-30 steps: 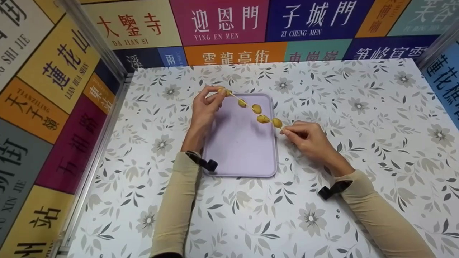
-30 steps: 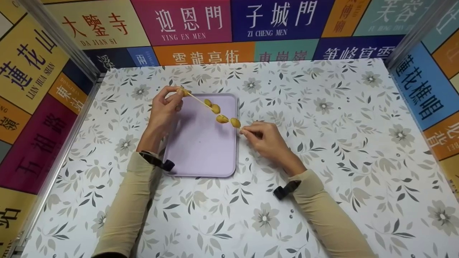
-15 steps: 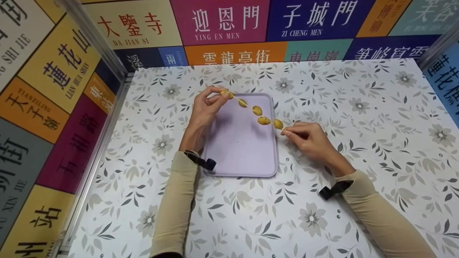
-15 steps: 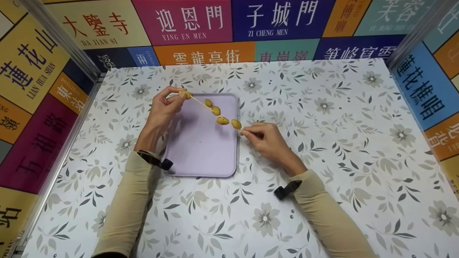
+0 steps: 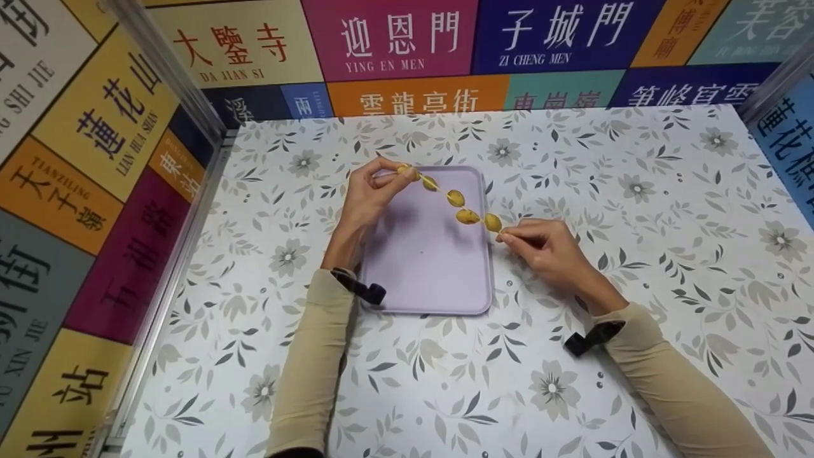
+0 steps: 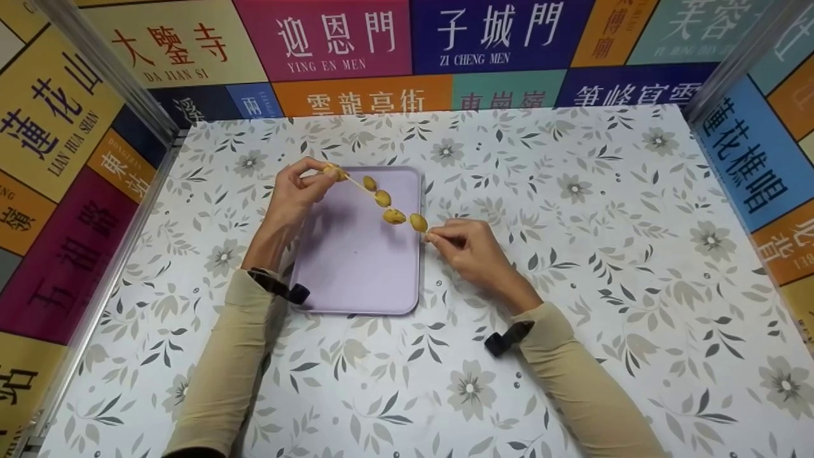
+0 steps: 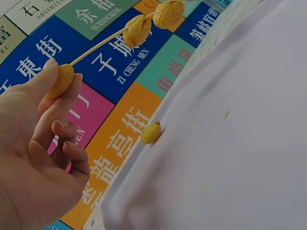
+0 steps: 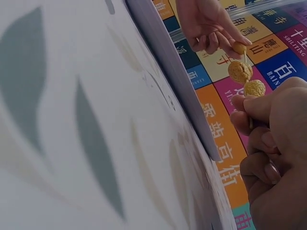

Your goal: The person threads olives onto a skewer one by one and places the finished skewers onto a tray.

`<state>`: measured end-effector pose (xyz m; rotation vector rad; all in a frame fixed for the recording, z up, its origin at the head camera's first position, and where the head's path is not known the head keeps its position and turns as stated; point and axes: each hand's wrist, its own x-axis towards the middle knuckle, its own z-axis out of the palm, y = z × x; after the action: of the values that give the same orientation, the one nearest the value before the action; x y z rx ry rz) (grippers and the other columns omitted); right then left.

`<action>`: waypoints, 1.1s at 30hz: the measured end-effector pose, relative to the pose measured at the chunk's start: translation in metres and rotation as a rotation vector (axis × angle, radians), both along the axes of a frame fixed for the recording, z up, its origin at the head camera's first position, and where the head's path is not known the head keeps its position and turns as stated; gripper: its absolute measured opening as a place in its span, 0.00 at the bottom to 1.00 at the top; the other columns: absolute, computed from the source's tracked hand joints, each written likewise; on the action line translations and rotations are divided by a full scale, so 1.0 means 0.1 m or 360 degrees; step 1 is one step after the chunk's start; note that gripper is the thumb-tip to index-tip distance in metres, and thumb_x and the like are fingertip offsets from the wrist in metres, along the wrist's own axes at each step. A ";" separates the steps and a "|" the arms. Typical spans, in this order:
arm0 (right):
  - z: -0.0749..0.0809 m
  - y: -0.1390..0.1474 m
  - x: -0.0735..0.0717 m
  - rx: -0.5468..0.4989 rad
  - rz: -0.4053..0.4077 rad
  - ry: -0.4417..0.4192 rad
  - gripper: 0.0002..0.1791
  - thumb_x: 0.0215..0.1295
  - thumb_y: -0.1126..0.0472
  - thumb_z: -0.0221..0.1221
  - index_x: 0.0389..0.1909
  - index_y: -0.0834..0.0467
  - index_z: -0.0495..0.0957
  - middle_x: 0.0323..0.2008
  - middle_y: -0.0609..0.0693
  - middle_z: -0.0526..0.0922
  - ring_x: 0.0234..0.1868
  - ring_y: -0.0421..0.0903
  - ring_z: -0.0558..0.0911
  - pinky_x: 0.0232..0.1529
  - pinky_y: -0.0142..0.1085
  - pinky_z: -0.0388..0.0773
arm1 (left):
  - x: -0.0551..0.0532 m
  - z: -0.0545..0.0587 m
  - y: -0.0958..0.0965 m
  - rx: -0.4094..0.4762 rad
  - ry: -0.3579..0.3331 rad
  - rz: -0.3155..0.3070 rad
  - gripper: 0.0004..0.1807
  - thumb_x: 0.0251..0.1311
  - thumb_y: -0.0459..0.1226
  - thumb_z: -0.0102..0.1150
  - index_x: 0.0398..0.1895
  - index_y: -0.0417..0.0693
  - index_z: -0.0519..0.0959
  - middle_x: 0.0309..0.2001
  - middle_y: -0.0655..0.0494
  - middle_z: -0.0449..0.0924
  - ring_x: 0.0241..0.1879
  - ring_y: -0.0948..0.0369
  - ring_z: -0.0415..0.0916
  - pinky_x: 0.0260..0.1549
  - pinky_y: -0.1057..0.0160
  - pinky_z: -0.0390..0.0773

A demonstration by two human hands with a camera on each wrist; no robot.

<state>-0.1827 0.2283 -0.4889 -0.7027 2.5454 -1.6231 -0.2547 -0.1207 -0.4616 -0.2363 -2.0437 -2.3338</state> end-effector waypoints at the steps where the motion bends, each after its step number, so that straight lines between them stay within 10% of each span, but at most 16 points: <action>1: 0.00 0.00 0.00 0.0007 0.0000 0.0004 0.10 0.74 0.67 0.67 0.52 0.59 0.91 0.33 0.60 0.88 0.31 0.58 0.83 0.31 0.31 0.82 | 0.00 0.00 0.00 -0.0001 0.0006 -0.0001 0.07 0.67 0.36 0.76 0.42 0.46 0.86 0.43 0.50 0.95 0.51 0.53 0.92 0.38 0.64 0.68; 9: 0.01 -0.01 0.01 0.0013 -0.0006 0.0027 0.11 0.74 0.68 0.66 0.53 0.61 0.91 0.33 0.60 0.88 0.31 0.58 0.84 0.30 0.31 0.82 | 0.01 -0.01 0.04 -0.0058 -0.0002 -0.0023 0.07 0.67 0.38 0.76 0.39 0.46 0.86 0.41 0.50 0.95 0.48 0.58 0.92 0.31 0.65 0.59; 33: -0.02 0.00 -0.01 -0.0027 -0.0009 0.0065 0.11 0.73 0.70 0.67 0.52 0.61 0.91 0.32 0.60 0.88 0.28 0.56 0.84 0.28 0.31 0.82 | 0.06 -0.05 0.16 -0.0112 -0.0008 -0.0110 0.07 0.67 0.39 0.77 0.39 0.48 0.87 0.42 0.51 0.95 0.53 0.47 0.91 0.41 0.65 0.72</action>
<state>-0.1834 0.2288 -0.4908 -0.7380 2.5671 -1.6507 -0.2490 -0.1044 -0.4669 -0.3086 -2.1565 -2.3053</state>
